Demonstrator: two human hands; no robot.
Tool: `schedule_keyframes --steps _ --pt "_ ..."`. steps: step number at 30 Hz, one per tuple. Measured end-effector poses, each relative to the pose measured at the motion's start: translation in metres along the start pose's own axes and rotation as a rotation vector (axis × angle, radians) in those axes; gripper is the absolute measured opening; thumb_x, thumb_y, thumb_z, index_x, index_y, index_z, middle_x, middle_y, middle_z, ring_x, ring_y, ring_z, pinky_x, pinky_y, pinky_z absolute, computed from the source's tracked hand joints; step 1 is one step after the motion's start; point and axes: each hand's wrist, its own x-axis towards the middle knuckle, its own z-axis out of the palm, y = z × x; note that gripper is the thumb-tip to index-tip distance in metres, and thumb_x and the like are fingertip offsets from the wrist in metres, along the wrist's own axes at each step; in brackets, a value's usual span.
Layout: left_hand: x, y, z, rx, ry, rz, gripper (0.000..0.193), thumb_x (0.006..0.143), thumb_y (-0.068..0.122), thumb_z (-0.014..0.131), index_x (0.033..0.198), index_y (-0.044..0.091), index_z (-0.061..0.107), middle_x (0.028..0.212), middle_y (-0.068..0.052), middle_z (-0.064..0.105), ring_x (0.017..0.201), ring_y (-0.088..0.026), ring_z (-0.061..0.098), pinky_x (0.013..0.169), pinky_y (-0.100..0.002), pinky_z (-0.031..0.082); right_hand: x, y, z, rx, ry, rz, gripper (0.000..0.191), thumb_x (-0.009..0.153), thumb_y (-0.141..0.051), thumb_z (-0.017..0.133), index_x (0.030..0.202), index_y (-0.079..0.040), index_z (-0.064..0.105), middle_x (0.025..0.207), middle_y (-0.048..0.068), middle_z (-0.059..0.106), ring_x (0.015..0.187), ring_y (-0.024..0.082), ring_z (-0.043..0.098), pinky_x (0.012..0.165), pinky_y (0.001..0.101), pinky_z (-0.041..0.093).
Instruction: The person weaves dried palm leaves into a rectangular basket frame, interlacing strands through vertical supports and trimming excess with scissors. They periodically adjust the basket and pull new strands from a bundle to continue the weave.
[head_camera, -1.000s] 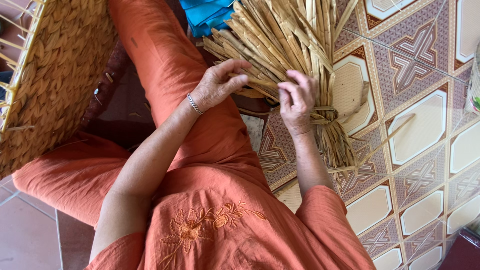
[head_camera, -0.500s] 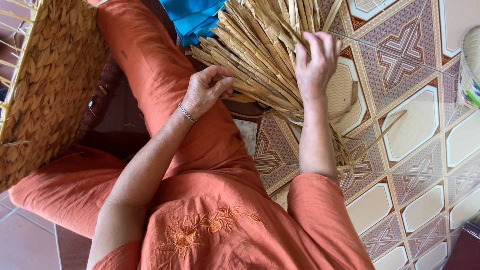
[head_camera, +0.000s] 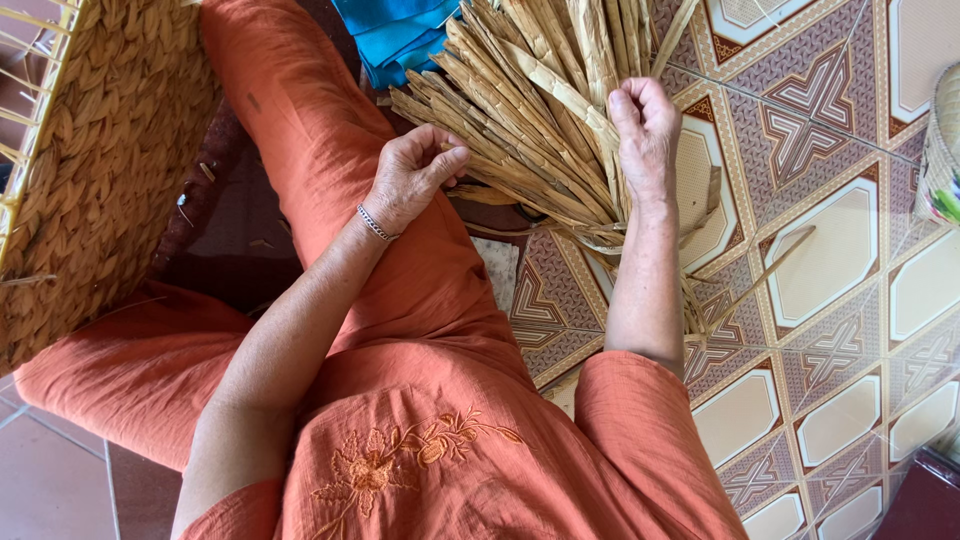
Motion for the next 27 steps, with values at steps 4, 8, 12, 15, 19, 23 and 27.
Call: schedule_keyframes --steps 4,8,12,15,19,23,27 --pt "-0.006 0.012 0.0 0.071 0.051 0.163 0.034 0.099 0.019 0.076 0.124 0.004 0.06 0.078 0.003 0.06 0.07 -0.004 0.055 0.065 -0.019 0.048 -0.02 -0.025 0.017 -0.237 0.018 -0.201 0.019 0.107 -0.022 0.069 0.095 -0.01 0.062 0.088 0.001 0.06 0.078 0.011 0.056 0.065 0.0294 0.048" --pt "-0.009 0.012 0.003 0.047 -0.053 0.137 0.038 0.1 0.019 0.077 0.13 0.002 0.062 0.085 0.002 0.06 0.077 -0.004 0.055 0.069 -0.02 0.049 -0.064 -0.033 0.063 -0.625 -0.011 -0.596 0.011 0.102 -0.018 0.075 0.093 -0.013 0.071 0.094 0.001 0.066 0.091 0.017 0.056 0.089 0.0361 0.043" --pt "-0.007 0.002 0.007 0.085 -0.058 0.019 0.027 0.107 0.02 0.063 0.126 0.003 0.069 0.095 0.0 0.072 0.083 -0.005 0.066 0.072 -0.021 0.057 -0.097 -0.027 0.09 -0.654 -0.022 -0.566 0.012 0.096 -0.018 0.081 0.101 -0.011 0.074 0.096 0.002 0.067 0.092 0.018 0.055 0.087 0.0355 0.042" --pt "-0.006 -0.005 0.008 0.081 -0.063 0.095 0.024 0.11 0.018 0.059 0.123 0.001 0.07 0.096 -0.002 0.072 0.085 -0.006 0.066 0.078 -0.023 0.058 -0.107 -0.02 0.084 -0.606 0.012 -0.528 0.02 0.093 -0.019 0.085 0.109 -0.012 0.075 0.105 0.002 0.068 0.099 0.02 0.056 0.093 0.0372 0.045" --pt "-0.005 -0.012 0.008 0.065 0.033 0.067 0.022 0.11 0.016 0.059 0.117 0.0 0.071 0.097 -0.003 0.073 0.082 -0.007 0.068 0.078 -0.023 0.059 -0.115 -0.015 0.053 -0.764 0.123 -0.403 0.061 0.08 -0.031 0.099 0.13 -0.014 0.066 0.131 0.007 0.061 0.12 0.026 0.053 0.107 0.0448 0.043" --pt "-0.004 -0.01 0.007 -0.109 0.12 0.085 0.022 0.111 0.018 0.058 0.117 0.002 0.071 0.094 -0.004 0.074 0.081 -0.011 0.07 0.077 -0.025 0.06 -0.123 -0.014 0.025 -0.968 0.111 -0.21 0.126 0.055 -0.043 0.104 0.154 -0.013 0.033 0.155 0.021 0.036 0.141 0.042 0.039 0.116 0.0616 0.029" --pt "-0.008 0.007 0.001 -0.284 0.201 0.153 0.019 0.11 0.021 0.06 0.115 0.005 0.069 0.104 -0.005 0.073 0.087 -0.014 0.072 0.081 -0.03 0.063 -0.136 -0.007 0.011 -0.966 0.081 0.003 0.149 0.053 -0.049 0.108 0.163 -0.017 0.013 0.165 0.026 0.024 0.148 0.045 0.033 0.118 0.0623 0.025"
